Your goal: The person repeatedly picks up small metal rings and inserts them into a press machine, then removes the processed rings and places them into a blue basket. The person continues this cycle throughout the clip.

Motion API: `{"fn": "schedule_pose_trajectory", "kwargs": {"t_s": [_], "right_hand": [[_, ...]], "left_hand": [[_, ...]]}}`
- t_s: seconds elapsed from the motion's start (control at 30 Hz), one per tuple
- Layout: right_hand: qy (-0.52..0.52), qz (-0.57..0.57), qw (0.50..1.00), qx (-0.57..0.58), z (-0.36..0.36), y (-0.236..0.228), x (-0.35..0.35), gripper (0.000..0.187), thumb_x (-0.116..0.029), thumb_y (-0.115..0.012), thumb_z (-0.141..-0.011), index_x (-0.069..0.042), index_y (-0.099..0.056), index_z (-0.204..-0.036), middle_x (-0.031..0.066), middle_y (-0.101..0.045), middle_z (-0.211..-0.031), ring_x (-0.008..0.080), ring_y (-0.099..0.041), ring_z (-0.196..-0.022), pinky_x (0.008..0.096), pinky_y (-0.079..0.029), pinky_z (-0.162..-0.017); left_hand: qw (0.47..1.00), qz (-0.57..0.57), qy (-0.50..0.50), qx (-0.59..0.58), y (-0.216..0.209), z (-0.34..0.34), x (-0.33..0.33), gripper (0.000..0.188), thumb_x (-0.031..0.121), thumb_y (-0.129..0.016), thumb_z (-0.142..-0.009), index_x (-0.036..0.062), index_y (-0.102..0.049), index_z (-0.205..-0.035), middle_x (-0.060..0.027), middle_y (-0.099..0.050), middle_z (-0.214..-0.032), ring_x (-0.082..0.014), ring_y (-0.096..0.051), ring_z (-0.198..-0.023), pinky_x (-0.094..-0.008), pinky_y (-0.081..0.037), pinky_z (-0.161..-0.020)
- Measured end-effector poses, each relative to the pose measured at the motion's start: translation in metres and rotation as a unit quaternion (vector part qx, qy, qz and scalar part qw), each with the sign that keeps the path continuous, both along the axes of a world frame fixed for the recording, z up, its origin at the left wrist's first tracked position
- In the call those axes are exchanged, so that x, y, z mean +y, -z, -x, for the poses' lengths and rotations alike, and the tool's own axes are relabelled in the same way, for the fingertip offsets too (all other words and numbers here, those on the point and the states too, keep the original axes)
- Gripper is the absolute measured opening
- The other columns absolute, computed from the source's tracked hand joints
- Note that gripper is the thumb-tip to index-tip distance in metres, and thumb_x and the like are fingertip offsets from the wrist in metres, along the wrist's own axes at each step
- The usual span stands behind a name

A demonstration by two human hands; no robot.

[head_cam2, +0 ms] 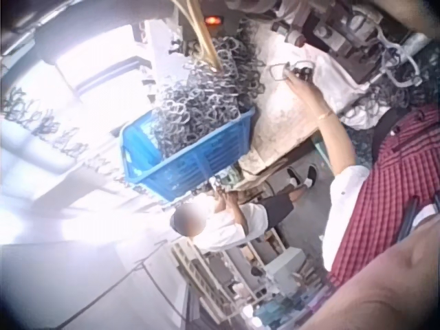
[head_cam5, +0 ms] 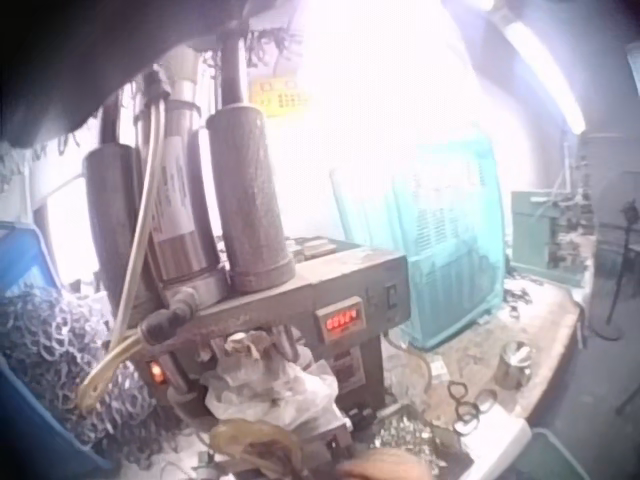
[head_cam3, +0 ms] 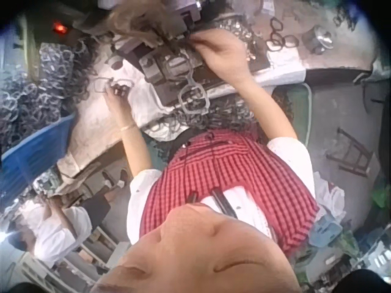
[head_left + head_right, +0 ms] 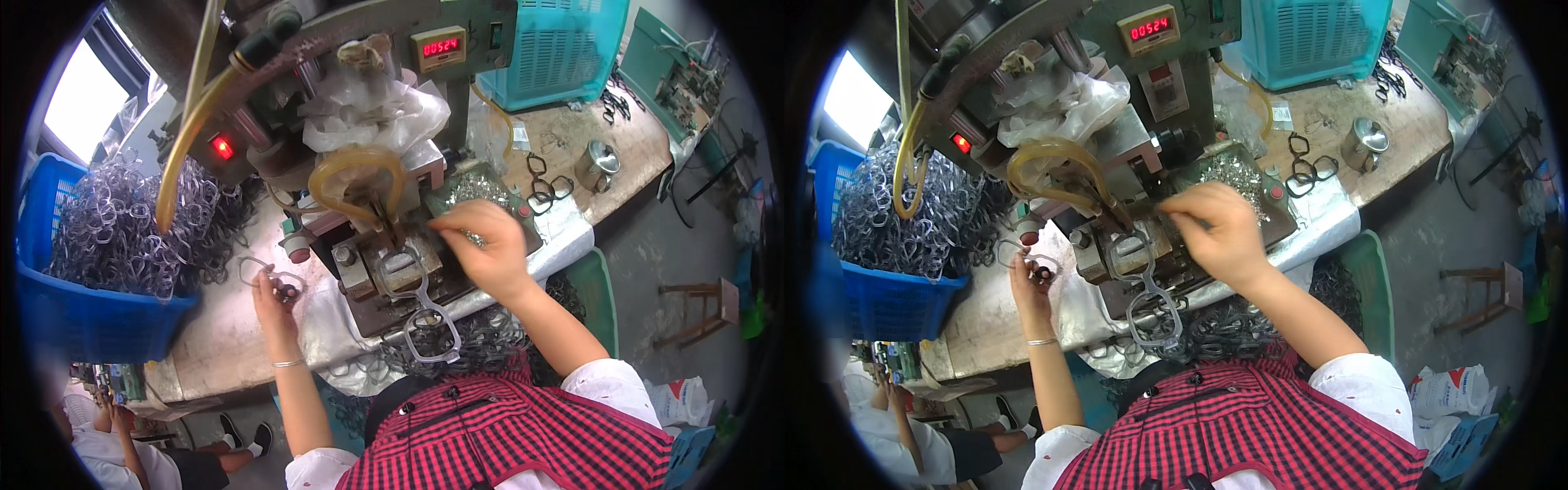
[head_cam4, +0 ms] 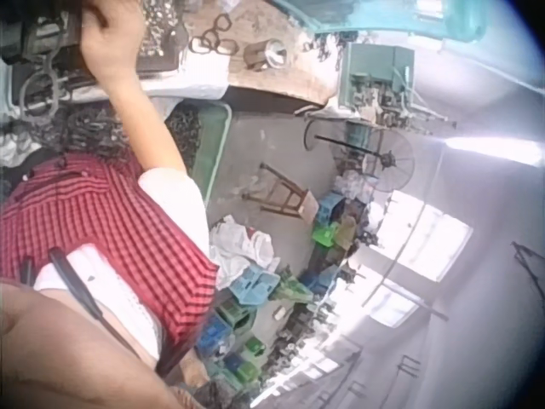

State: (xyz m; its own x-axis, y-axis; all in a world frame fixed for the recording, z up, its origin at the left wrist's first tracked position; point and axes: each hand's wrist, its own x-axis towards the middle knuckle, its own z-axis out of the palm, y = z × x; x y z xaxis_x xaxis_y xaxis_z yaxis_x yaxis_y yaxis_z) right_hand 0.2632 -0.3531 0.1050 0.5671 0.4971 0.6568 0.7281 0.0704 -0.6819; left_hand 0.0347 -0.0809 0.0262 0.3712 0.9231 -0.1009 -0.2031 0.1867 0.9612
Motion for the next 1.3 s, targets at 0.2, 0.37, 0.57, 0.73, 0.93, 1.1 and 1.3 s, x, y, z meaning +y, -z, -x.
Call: {"fn": "schedule_pose_trajectory", "kwargs": {"t_s": [0.2, 0.37, 0.57, 0.73, 0.93, 1.1, 1.3], "right_hand": [[-0.093, -0.074, 0.952, 0.283, 0.028, 0.004, 0.035, 0.046, 0.000, -0.070, -0.082, 0.006, -0.056, -0.125, 0.0118, -0.070, -0.101, 0.0141, -0.068, -0.094, 0.0269, -0.051, -0.086], [-0.171, -0.090, 0.898, 0.394, 0.035, -0.010, 0.036, 0.054, 0.000, -0.070, -0.083, 0.006, -0.049, -0.133, 0.0064, -0.071, -0.095, 0.0100, -0.064, -0.095, 0.0250, -0.047, -0.091], [-0.165, -0.092, 0.907, 0.378, 0.052, -0.025, 0.022, 0.051, 0.001, -0.059, -0.087, 0.006, -0.048, -0.136, 0.0133, -0.067, -0.115, 0.0178, -0.064, -0.107, 0.0309, -0.049, -0.096], [0.112, 0.180, 0.975, -0.069, -0.017, 0.028, 0.003, 0.025, -0.008, -0.068, -0.079, -0.005, -0.071, -0.104, 0.0196, -0.063, -0.123, 0.0399, -0.054, -0.125, 0.0481, -0.045, -0.104], [0.206, 0.226, 0.948, -0.084, -0.060, 0.098, -0.029, 0.020, -0.016, -0.080, -0.073, -0.008, -0.075, -0.090, 0.0233, -0.060, -0.130, 0.0416, -0.051, -0.128, 0.0469, -0.039, -0.109], [0.223, 0.213, 0.947, -0.094, -0.058, 0.097, -0.026, 0.009, -0.007, -0.071, -0.077, -0.001, -0.070, -0.084, 0.0231, -0.063, -0.121, 0.0415, -0.055, -0.122, 0.0468, -0.043, -0.103], [0.229, 0.159, 0.957, -0.078, -0.054, 0.098, -0.019, 0.010, -0.004, -0.068, -0.076, -0.001, -0.065, -0.085, 0.0186, -0.067, -0.100, 0.0394, -0.062, -0.099, 0.0468, -0.048, -0.089]], "left_hand": [[0.984, -0.124, 0.039, -0.119, -0.022, -0.012, -0.056, 0.024, 0.027, -0.052, -0.105, 0.0077, -0.059, -0.118, -0.0047, -0.063, -0.101, -0.0183, -0.063, -0.086, -0.0315, -0.054, -0.076], [0.858, -0.434, 0.144, -0.233, -0.129, -0.027, -0.097, 0.022, 0.014, -0.054, -0.103, 0.0019, -0.056, -0.120, -0.0171, -0.059, -0.116, -0.0247, -0.063, -0.097, -0.0357, -0.056, -0.082], [0.815, -0.556, 0.116, -0.114, -0.148, -0.046, -0.111, 0.011, 0.006, -0.055, -0.097, -0.0015, -0.060, -0.103, -0.0177, -0.067, -0.099, -0.0241, -0.063, -0.087, -0.0344, -0.053, -0.079], [0.692, -0.691, 0.209, 0.009, -0.114, -0.050, -0.133, 0.033, 0.006, -0.077, -0.073, 0.0130, -0.075, -0.105, -0.0049, -0.074, -0.106, -0.0219, -0.056, -0.069, -0.0331, -0.047, -0.070], [0.666, -0.705, 0.243, 0.008, -0.099, -0.052, -0.131, 0.035, 0.010, -0.074, -0.072, 0.0136, -0.075, -0.107, -0.0057, -0.071, -0.114, -0.0225, -0.052, -0.069, -0.0436, -0.052, -0.088], [0.679, -0.695, 0.237, -0.010, -0.091, -0.054, -0.131, 0.035, 0.013, -0.073, -0.078, 0.0140, -0.071, -0.113, -0.0031, -0.070, -0.116, -0.0228, -0.055, -0.078, -0.0445, -0.051, -0.094], [0.664, -0.724, 0.186, -0.017, -0.077, -0.025, -0.111, 0.034, 0.010, -0.070, -0.083, 0.0101, -0.067, -0.117, -0.0074, -0.067, -0.124, -0.0208, -0.058, -0.073, -0.0504, -0.048, -0.103]]}}
